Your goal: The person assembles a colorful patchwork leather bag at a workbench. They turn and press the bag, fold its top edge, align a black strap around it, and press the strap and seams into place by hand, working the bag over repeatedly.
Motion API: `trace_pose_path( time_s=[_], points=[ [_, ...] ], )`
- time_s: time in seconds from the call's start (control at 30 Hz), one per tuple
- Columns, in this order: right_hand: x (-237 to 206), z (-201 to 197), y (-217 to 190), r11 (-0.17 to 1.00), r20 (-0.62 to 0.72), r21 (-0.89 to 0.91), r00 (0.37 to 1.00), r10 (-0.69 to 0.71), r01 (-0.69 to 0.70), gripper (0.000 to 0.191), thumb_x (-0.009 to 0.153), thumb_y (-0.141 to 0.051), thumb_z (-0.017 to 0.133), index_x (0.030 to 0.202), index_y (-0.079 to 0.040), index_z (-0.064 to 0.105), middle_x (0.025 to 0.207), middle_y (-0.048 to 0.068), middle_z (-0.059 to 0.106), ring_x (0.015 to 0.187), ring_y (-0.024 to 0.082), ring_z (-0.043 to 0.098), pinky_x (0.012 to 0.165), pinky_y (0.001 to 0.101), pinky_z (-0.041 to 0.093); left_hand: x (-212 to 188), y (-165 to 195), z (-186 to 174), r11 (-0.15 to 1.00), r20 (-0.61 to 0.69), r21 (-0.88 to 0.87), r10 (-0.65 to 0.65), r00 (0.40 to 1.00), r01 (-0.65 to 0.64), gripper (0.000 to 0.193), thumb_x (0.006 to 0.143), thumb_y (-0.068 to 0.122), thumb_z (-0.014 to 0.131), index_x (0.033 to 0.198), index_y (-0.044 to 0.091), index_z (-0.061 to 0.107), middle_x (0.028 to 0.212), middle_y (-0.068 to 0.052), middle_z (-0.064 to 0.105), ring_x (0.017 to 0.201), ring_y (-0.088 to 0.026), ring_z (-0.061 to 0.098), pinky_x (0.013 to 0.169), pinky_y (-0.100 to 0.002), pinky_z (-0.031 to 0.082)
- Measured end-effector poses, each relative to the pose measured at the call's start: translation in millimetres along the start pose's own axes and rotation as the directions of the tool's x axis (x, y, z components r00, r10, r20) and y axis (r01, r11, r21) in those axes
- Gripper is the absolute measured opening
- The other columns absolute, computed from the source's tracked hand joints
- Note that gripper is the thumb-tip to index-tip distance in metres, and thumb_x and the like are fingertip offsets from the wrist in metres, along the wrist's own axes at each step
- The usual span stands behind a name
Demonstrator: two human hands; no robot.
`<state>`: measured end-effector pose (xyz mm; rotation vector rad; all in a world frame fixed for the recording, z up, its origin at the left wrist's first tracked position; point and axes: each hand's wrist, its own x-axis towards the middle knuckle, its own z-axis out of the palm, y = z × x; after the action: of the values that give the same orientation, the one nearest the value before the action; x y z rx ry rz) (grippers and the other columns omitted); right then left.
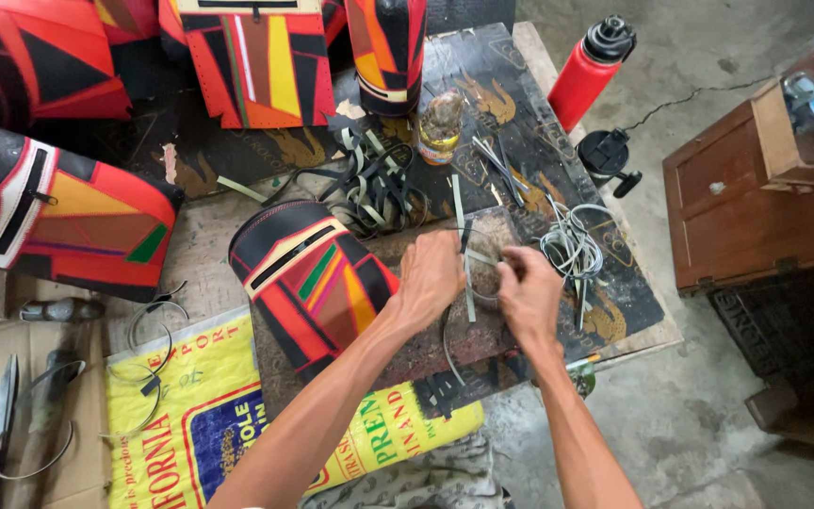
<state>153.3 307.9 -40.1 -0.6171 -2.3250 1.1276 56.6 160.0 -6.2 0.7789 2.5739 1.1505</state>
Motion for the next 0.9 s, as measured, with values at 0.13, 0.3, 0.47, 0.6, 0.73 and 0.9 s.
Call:
trace_pose_path(
  time_s=[0.13,0.3,0.47,0.6,0.73,0.9],
  points=[
    [0.2,-8.9,12.7,0.854,0.119,0.462,0.971,0.208,-0.240,0.021,0.094,-0.003,0.072,0.115,0.002,0.074,0.093,0.003,0.072,0.078,0.007,0.061,0.069,0.0231,0.052,-0.8,-9.8,12.7,0.970,-0.048,-0.238,-0.071,0.996,0.058,0.022,0.090,0.019,0.068,0.100,0.002,0.076,0.088,-0.024,0.074,0.085,-0.037,0.072,0.076,-0.048,0.056],
    [-3.3,-16.3,-8.8,0.611,0.270,0.713,0.938,0.216,-0.346,0.021,0.091,-0.002,0.072,0.112,0.001,0.072,0.094,0.001,0.073,0.081,0.007,0.066,0.075,0.0233,0.056,11.2,-3.1,14.7,0.473,0.045,-0.881,0.075,0.996,0.004,0.033,0.097,0.016,0.070,0.122,-0.005,0.068,0.109,-0.008,0.072,0.099,-0.014,0.067,0.089,-0.032,0.054],
    [-14.9,-13.9,-42.4,0.584,0.347,0.738,0.932,0.103,-0.339,0.022,0.094,-0.001,0.073,0.116,0.002,0.070,0.090,0.005,0.069,0.076,0.011,0.064,0.070,0.0260,0.053,6.4,22.1,-25.2,0.246,0.042,-0.968,-0.060,0.997,0.056,0.023,0.097,0.014,0.067,0.110,-0.005,0.069,0.096,-0.010,0.075,0.078,-0.017,0.073,0.070,-0.031,0.061],
    [-52.5,-13.6,-60.2,0.784,0.403,0.532,0.910,0.098,-0.320,0.027,0.093,-0.002,0.068,0.120,-0.002,0.067,0.099,0.004,0.072,0.081,0.010,0.066,0.072,0.0245,0.053,-42.4,14.3,-92.7,0.382,-0.007,-0.924,-0.045,0.999,0.011,0.022,0.103,0.016,0.068,0.101,-0.005,0.072,0.084,-0.007,0.071,0.067,-0.012,0.065,0.061,-0.027,0.054],
    [-107.0,-6.6,-71.0,0.727,0.429,0.548,0.885,0.181,-0.414,0.024,0.097,-0.004,0.063,0.121,0.001,0.061,0.111,0.009,0.071,0.082,0.014,0.067,0.071,0.0282,0.054,-114.2,-37.7,-165.0,0.709,-0.121,-0.700,-0.005,0.993,-0.081,0.022,0.101,0.018,0.068,0.090,-0.001,0.074,0.075,0.001,0.072,0.072,-0.006,0.069,0.066,-0.024,0.056],
    [-137.2,21.1,-74.3,0.500,0.604,0.625,0.777,0.177,-0.600,0.046,0.095,-0.005,0.059,0.138,-0.002,0.041,0.131,0.019,0.063,0.085,0.020,0.070,0.072,0.0337,0.058,-123.7,-117.1,-189.1,0.893,-0.297,-0.450,-0.157,0.942,0.007,0.024,0.095,0.018,0.074,0.096,-0.005,0.075,0.138,-0.019,0.052,0.071,-0.010,0.069,0.064,-0.026,0.057]
  ],
)
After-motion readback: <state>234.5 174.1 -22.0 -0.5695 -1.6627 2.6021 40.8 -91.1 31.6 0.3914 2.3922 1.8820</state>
